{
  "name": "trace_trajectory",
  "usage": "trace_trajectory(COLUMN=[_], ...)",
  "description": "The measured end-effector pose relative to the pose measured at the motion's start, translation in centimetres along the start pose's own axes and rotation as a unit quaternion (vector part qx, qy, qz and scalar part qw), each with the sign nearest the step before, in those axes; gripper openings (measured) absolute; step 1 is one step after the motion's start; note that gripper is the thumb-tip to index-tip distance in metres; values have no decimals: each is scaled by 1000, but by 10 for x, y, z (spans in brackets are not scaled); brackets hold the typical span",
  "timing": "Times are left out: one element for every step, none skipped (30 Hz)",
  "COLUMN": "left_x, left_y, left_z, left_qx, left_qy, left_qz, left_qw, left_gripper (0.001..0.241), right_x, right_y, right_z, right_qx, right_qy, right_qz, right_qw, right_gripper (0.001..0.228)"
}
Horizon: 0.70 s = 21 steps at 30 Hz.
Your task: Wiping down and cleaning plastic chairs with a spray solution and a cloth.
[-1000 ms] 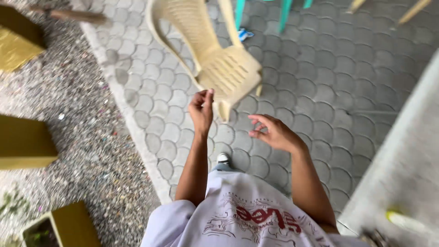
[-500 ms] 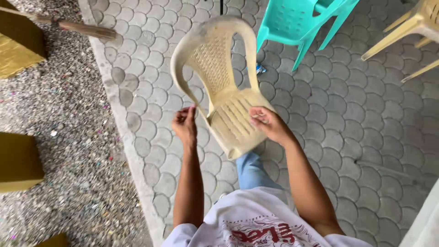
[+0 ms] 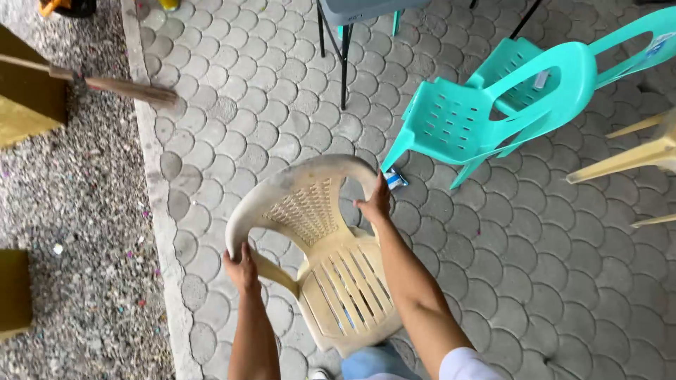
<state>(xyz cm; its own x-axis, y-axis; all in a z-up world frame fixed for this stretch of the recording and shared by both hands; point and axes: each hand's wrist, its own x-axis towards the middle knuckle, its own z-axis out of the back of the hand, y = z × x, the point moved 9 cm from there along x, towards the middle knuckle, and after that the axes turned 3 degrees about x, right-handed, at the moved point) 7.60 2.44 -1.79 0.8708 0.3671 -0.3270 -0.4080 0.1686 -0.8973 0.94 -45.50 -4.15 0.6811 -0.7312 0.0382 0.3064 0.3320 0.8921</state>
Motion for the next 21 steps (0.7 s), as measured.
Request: trace_trajectory(left_x=[2,2,-1,-5,-10,-26,-39,-54,-68,-84,-103,-130,-160,-193,-218,-246,-282,-302,-320,-339,-362], left_y=[7,16,15,12,8,-2,-14,-25,-33,-45,-53,-63,-78,-91,-97,-111,-121,-117,-120,-123,-133], left_z=[1,4,2,3,9,14,0,-11,-23,-35,-42,-52,-61,-71,-87,-100,-99,-109,-125,-142,-148], left_qx=[-11,-22,-22,15,53,55,49,45,44,32,28,35,39,41,44,13,-9,2,-63,-130,-135], left_qy=[8,16,20,15,11,14,83,152,161,175,194,208,242,276,304,319,336,366,380,392,409], left_qz=[8,17,14,-11,-37,-41,-37,-34,-39,-79,-115,-117,-151,-184,-191,-224,-245,-241,-256,-267,-271], left_qw=[1000,999,999,1000,998,998,995,987,985,981,974,970,958,943,932,921,909,899,887,871,861], left_gripper=[63,53,53,50,48,48,48,52,52,47,45,45,39,34,34,30,26,26,23,20,20], right_x=[7,11,19,24,24,16,19,18,-2,-25,-64,-100,-150,-203,-228,-267,-335,-382,-391,-398,-413], right_y=[-22,-43,-38,-29,-19,-32,-39,-46,-36,-19,-9,-15,-22,-27,-75,-79,-92,-47,-28,-17,-10], right_z=[-12,-22,-5,7,18,37,60,81,124,176,229,267,312,354,391,420,429,438,491,523,540], right_qx=[-49,-97,-96,-75,-52,-49,-74,-98,-98,-63,-30,-33,-75,-119,-126,-311,-483,-504,-257,25,21], right_qy=[31,62,57,82,107,102,69,36,26,-43,-112,-125,-189,-250,-277,-343,-359,-363,-416,-432,-450], right_qz=[-30,-60,-61,-45,-30,-32,-17,-3,-4,37,69,59,38,16,3,197,360,332,163,-15,-13], right_qw=[998,992,992,993,992,993,995,995,995,996,991,990,978,961,953,864,712,710,857,901,893], right_gripper=[123,119,119,88,58,58,47,48,48,40,33,33,37,41,41,38,46,46,37,35,35])
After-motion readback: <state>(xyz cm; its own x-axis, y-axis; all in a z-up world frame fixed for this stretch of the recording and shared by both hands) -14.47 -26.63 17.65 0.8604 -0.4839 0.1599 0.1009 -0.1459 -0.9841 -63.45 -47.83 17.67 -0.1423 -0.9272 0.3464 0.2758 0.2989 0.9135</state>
